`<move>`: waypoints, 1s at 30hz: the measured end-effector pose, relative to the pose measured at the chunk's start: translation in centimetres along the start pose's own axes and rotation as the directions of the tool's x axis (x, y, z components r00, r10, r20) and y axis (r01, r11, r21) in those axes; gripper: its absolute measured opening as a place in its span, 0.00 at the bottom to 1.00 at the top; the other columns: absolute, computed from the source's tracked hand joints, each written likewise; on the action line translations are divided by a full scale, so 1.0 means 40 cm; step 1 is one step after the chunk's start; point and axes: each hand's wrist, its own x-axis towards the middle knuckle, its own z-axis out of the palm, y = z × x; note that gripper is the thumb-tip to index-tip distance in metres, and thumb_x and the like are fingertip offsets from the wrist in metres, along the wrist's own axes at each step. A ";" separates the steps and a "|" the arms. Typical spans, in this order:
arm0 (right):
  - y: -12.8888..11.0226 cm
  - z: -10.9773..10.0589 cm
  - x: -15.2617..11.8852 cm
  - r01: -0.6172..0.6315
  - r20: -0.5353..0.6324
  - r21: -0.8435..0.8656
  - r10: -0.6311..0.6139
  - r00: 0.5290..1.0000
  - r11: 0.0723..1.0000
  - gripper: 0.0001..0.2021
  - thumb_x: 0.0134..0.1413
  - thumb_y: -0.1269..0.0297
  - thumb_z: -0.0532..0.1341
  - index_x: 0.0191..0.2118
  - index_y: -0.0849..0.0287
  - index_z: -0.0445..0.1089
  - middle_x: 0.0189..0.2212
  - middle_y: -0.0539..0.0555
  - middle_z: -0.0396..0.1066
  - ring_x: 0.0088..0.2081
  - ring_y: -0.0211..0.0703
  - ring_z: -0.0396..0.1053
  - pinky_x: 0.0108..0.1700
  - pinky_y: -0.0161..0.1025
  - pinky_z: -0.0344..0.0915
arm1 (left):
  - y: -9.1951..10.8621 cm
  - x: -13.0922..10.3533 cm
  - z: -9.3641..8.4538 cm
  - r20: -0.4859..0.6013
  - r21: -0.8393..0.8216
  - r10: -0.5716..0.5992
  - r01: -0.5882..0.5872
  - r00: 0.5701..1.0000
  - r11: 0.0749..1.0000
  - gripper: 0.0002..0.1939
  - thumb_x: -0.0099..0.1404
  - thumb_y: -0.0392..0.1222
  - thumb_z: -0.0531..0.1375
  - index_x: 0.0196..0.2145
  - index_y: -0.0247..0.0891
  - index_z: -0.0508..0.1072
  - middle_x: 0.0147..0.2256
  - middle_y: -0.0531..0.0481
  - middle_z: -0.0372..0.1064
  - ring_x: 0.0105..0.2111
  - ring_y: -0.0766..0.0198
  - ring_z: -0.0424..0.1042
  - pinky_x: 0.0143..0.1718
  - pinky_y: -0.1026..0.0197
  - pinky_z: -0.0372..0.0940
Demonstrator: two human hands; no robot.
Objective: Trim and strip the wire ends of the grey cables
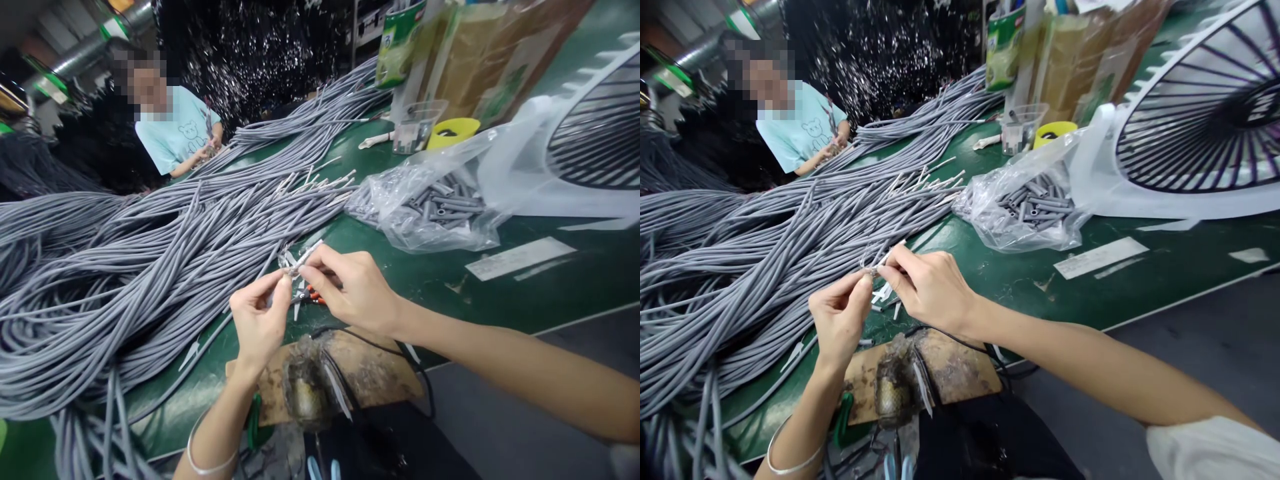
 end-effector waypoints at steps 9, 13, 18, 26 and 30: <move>-0.001 0.008 0.002 -0.062 0.010 0.235 0.061 0.998 0.970 0.10 0.58 0.65 0.53 0.27 0.60 0.60 0.18 0.45 0.60 0.17 0.29 0.56 0.20 0.28 0.53 | -0.003 0.004 -0.002 0.074 -0.083 -0.064 0.070 0.995 0.994 0.14 0.56 0.46 0.60 0.32 0.32 0.78 0.19 0.50 0.67 0.21 0.68 0.65 0.22 0.66 0.61; -0.001 0.015 0.000 -0.035 0.015 0.233 0.032 0.999 0.972 0.09 0.57 0.66 0.54 0.26 0.60 0.59 0.17 0.45 0.59 0.17 0.28 0.54 0.20 0.28 0.52 | -0.011 0.006 0.000 0.069 -0.135 -0.091 0.100 0.993 0.986 0.15 0.55 0.48 0.61 0.33 0.32 0.78 0.16 0.53 0.62 0.19 0.69 0.62 0.21 0.67 0.59; -0.003 0.021 0.004 -0.102 0.034 0.253 0.097 0.995 0.962 0.10 0.58 0.65 0.53 0.25 0.59 0.57 0.18 0.45 0.57 0.18 0.29 0.54 0.20 0.28 0.52 | -0.009 0.006 0.003 0.074 -0.172 -0.129 0.140 0.989 0.975 0.18 0.54 0.50 0.61 0.34 0.31 0.78 0.15 0.56 0.55 0.14 0.74 0.50 0.14 0.69 0.49; 0.000 0.021 0.006 -0.140 0.048 0.318 0.132 0.990 0.938 0.11 0.57 0.63 0.54 0.25 0.60 0.58 0.17 0.44 0.55 0.18 0.29 0.53 0.20 0.28 0.51 | -0.003 0.005 0.005 0.102 -0.205 -0.125 0.144 0.987 0.968 0.16 0.55 0.49 0.61 0.32 0.31 0.78 0.14 0.59 0.49 0.14 0.75 0.45 0.13 0.69 0.45; 0.006 0.024 0.013 -0.246 0.090 0.417 0.230 0.969 0.875 0.14 0.57 0.57 0.54 0.26 0.60 0.59 0.18 0.45 0.56 0.19 0.29 0.54 0.20 0.28 0.53 | 0.001 -0.007 0.012 0.031 0.020 -0.006 0.005 1.000 1.000 0.14 0.56 0.45 0.60 0.33 0.32 0.79 0.15 0.54 0.59 0.16 0.71 0.54 0.18 0.67 0.54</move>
